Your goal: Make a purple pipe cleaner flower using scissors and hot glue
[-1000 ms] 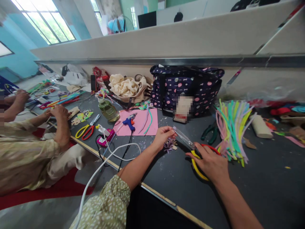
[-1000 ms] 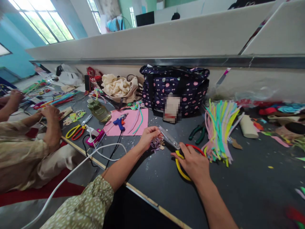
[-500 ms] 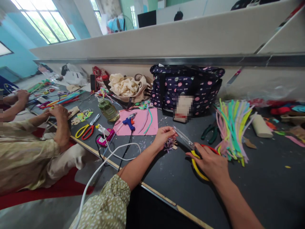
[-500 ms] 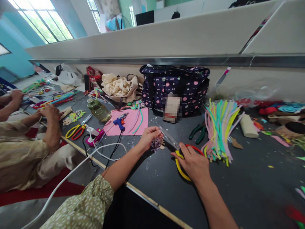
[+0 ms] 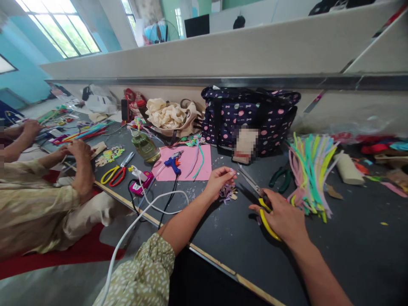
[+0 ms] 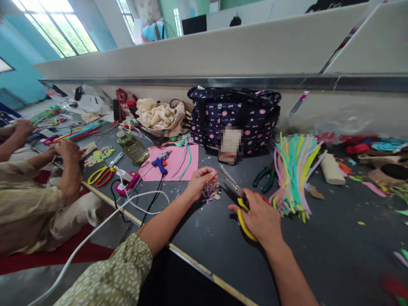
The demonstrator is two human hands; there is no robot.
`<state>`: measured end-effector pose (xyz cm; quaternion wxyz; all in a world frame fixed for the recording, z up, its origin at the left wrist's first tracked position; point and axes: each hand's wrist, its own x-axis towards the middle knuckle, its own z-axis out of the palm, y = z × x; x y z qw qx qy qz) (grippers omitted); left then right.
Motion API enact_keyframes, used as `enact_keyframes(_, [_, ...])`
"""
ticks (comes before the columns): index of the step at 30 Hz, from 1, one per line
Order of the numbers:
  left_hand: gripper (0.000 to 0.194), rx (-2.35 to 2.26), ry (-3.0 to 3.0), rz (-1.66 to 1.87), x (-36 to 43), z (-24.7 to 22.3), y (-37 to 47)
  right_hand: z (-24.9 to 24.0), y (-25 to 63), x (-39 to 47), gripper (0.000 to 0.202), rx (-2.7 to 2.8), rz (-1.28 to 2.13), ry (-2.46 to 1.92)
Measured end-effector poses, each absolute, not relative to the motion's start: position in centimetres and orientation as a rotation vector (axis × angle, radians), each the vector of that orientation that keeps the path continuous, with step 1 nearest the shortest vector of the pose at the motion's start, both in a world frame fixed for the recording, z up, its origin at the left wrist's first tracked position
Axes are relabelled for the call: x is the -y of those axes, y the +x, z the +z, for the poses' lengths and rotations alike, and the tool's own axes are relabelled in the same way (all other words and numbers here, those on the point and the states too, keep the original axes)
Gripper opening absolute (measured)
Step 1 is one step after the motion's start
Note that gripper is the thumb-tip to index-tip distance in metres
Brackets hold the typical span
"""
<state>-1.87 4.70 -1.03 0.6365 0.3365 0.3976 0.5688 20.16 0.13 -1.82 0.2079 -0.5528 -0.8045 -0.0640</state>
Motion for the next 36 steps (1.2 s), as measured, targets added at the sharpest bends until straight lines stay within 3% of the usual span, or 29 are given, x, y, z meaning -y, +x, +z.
enact_keyframes(13, [0.035,-0.883,0.765,1.318,-4.8,-1.0,-1.9,-2.8,20.5,-0.3,0.057,2.268,-0.442,-1.445])
enact_keyframes(36, [0.038,-0.936,0.82,1.328,-4.9,-1.4,-2.0,-2.4,20.2,0.0,0.048,2.251,-0.496,-1.388])
